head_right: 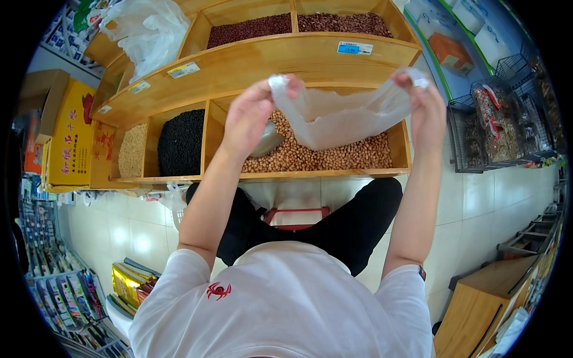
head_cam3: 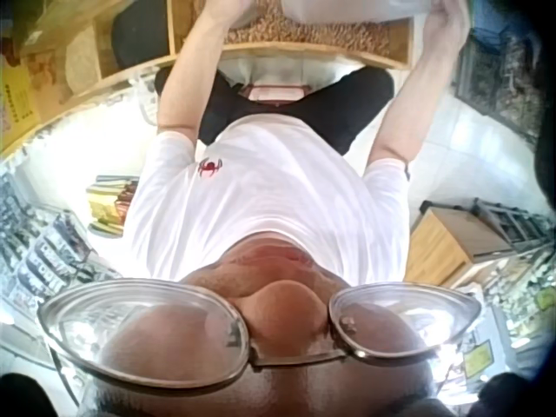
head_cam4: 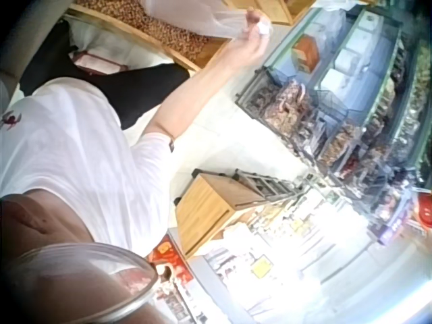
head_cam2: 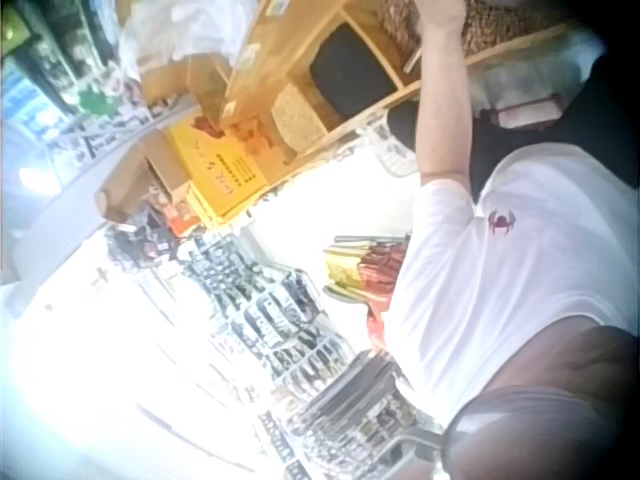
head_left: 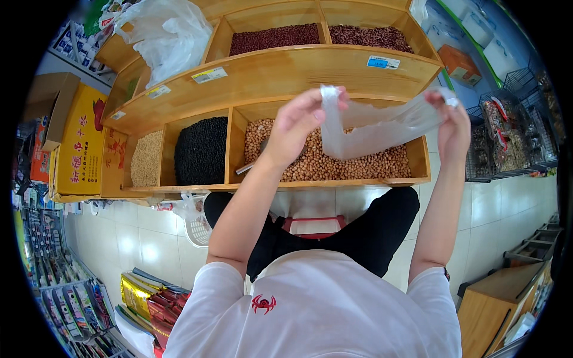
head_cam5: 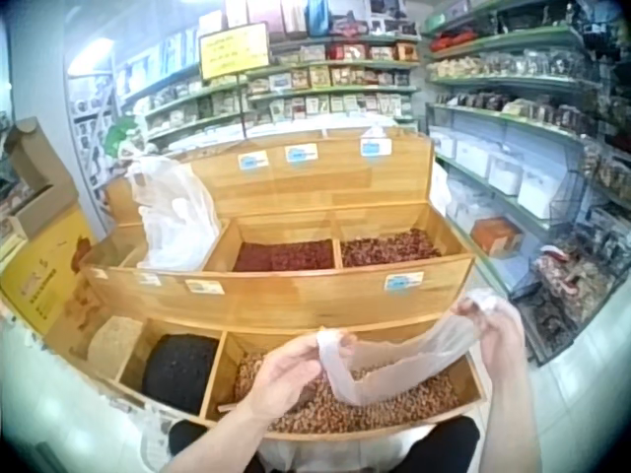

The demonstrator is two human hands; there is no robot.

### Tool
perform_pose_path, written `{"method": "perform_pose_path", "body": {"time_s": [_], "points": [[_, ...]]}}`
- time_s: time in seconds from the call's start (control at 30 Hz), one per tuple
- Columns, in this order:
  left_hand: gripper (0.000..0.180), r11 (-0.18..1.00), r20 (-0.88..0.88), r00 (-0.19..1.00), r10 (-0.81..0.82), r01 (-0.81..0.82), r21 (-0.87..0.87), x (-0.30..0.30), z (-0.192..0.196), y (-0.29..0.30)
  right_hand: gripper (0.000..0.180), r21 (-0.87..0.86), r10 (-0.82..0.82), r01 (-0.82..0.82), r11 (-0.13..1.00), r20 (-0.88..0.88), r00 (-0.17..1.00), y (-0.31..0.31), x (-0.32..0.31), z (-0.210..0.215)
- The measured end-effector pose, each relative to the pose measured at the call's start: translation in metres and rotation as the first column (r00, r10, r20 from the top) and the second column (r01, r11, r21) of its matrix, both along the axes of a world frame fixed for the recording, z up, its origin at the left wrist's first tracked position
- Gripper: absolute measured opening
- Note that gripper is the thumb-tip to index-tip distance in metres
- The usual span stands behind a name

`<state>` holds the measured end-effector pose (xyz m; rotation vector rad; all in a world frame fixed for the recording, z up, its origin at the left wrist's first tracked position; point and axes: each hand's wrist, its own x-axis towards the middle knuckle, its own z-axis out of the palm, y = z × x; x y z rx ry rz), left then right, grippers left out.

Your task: The person scoops peanuts from a bulk bin using a metal scoop and transfers them into a plastic bag held open with the other hand. The person repeats this action multiple times to fill the bag.

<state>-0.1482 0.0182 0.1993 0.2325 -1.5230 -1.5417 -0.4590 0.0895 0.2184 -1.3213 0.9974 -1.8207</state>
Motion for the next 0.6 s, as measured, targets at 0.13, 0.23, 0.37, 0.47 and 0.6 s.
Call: {"method": "perform_pose_path", "body": {"time_s": [0.13, 0.23, 0.37, 0.47, 0.6], "points": [[0.041, 0.992, 0.229, 0.972, 0.05, -0.075, 0.103, -0.003, -0.021, 0.013, 0.021, 0.317, -0.026, 0.096, 0.944, -0.218, 0.976, 0.013, 0.007, -0.018], [0.046, 0.972, 0.234, 0.972, 0.034, -0.086, 0.217, -0.003, -0.034, 0.014, 0.02, 0.435, -0.121, 0.245, 0.866, -0.293, 0.948, 0.021, 0.009, -0.02], [0.062, 0.98, 0.474, 0.881, -0.011, -0.084, 0.178, -0.006, -0.054, 0.03, 0.022, 0.27, -0.342, 0.616, 0.74, -0.637, 0.69, 0.028, 0.04, -0.004], [0.053, 0.973, 0.565, 0.825, -0.014, -0.119, 0.197, -0.001, -0.073, 0.033, 0.027, -0.241, -0.514, 0.657, 0.714, -0.818, 0.259, 0.027, 0.065, 0.001], [0.04, 0.989, 0.749, 0.659, 0.068, -0.143, 0.036, 0.009, -0.073, 0.033, 0.027, -0.332, -0.287, -0.138, 0.933, -0.919, 0.269, 0.02, 0.079, 0.0]]}}
